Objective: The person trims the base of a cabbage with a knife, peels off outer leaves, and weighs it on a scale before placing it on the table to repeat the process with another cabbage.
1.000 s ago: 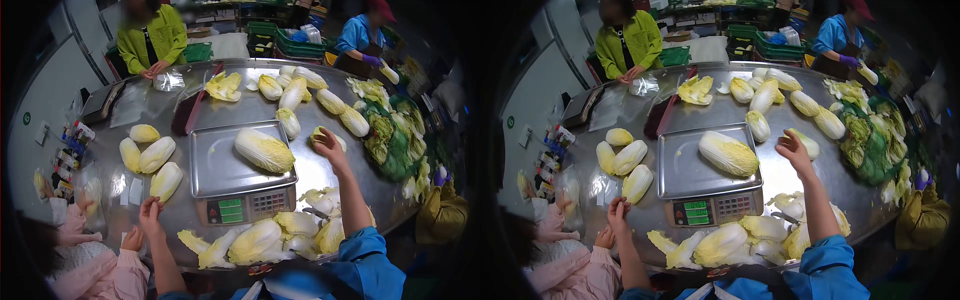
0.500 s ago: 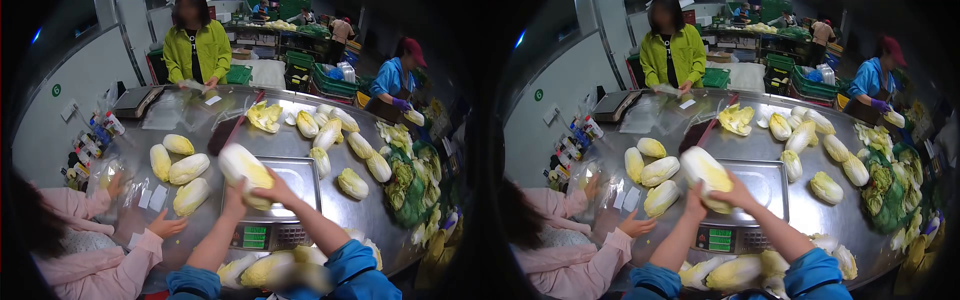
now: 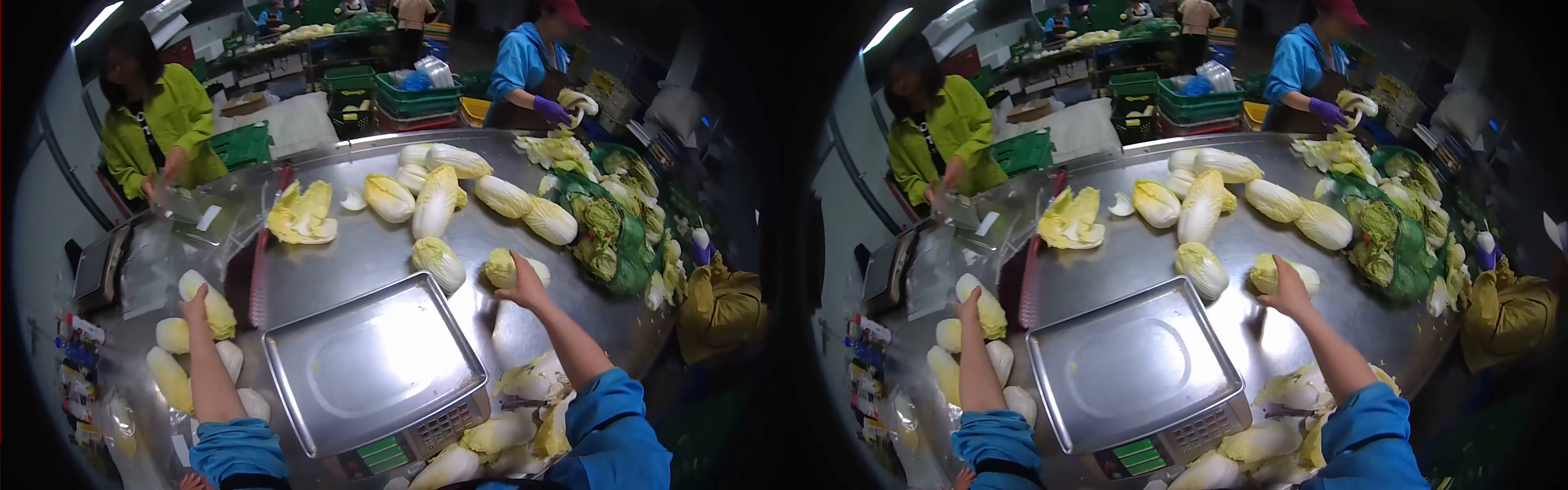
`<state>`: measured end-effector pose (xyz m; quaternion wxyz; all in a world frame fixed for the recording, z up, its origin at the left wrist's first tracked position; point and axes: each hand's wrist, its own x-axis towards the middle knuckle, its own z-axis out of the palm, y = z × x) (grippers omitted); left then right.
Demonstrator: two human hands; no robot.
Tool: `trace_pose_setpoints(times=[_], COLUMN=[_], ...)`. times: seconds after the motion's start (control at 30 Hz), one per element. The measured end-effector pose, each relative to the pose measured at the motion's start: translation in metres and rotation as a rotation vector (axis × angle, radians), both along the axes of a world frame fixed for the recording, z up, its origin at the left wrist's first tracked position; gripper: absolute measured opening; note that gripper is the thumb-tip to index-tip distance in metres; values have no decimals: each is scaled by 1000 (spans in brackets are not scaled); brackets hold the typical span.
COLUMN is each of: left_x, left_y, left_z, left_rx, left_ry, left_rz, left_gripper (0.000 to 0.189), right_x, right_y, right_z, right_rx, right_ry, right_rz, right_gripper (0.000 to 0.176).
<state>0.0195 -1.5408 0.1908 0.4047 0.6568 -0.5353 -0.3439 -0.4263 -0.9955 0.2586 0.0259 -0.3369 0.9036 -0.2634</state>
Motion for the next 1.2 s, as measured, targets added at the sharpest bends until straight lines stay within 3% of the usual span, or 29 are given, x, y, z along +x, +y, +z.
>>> trace_pose_setpoints(times=[0.03,0.1,0.13,0.2,0.27,0.33,0.37,0.43,0.5,0.57,0.6,0.63,0.67,0.73,0.8,0.87,0.9,0.97,1.03,1.13,1.2], left_x=[1,14,21,9,6,10,7,-7,-12,-6,1,8,15,36,52,57,51,40,38,46,57], left_y=[-4,-15,-19,20,46,62,82,148,211,255,268,279,286,296,309,327,337,353,366,382,395], left_z=[-6,-19,-22,28,62,73,83,103,119,138,140,141,141,135,129,118,121,123,129,146,158], left_rx=[-71,-122,-185,-244,-308,-694,-697,-443,-392,-449,-442,-364,-291,-274,-242,-185,-157,-157,-173,-228,-166], left_ry=[-230,-252,-271,-412,-552,-563,-568,-159,-128,-290,-298,-195,-90,-24,41,125,103,105,105,43,28], left_rz=[45,51,67,73,81,-164,-155,-518,-643,-818,-810,-781,-752,-663,-572,-536,-594,-670,-747,-855,-851], left_gripper=[91,85,79,71,62,50,50,43,36,28,28,25,23,23,24,24,24,24,24,23,25], right_x=[-12,-22,-20,-18,-44,-50,-56,-73,-82,-74,-71,-86,-89,-84,-60,-3,21,68,109,148,157], right_y=[-1,-7,-15,-33,-62,-109,-135,-177,-212,-223,-223,-226,-218,-202,-177,-146,-136,-128,-127,-122,-114], right_z=[-2,-4,-5,-6,-30,-17,-18,-38,-62,-59,-59,-81,-78,-51,0,74,92,94,83,80,84], right_rx=[176,488,492,548,159,-205,-285,-366,-531,-519,-498,-583,-582,-894,-955,-720,-549,-88,34,281,267], right_ry=[88,233,228,264,239,-181,-316,-463,-568,-541,-498,-485,-488,-883,-1033,-910,-840,-654,-624,-637,-529], right_rz=[38,72,75,-1,35,-35,-122,-194,-283,-299,-335,-320,-315,-42,148,461,649,763,1030,1080,1100], right_gripper=[96,112,112,109,109,107,105,103,105,108,111,100,100,82,70,72,75,89,92,90,90])
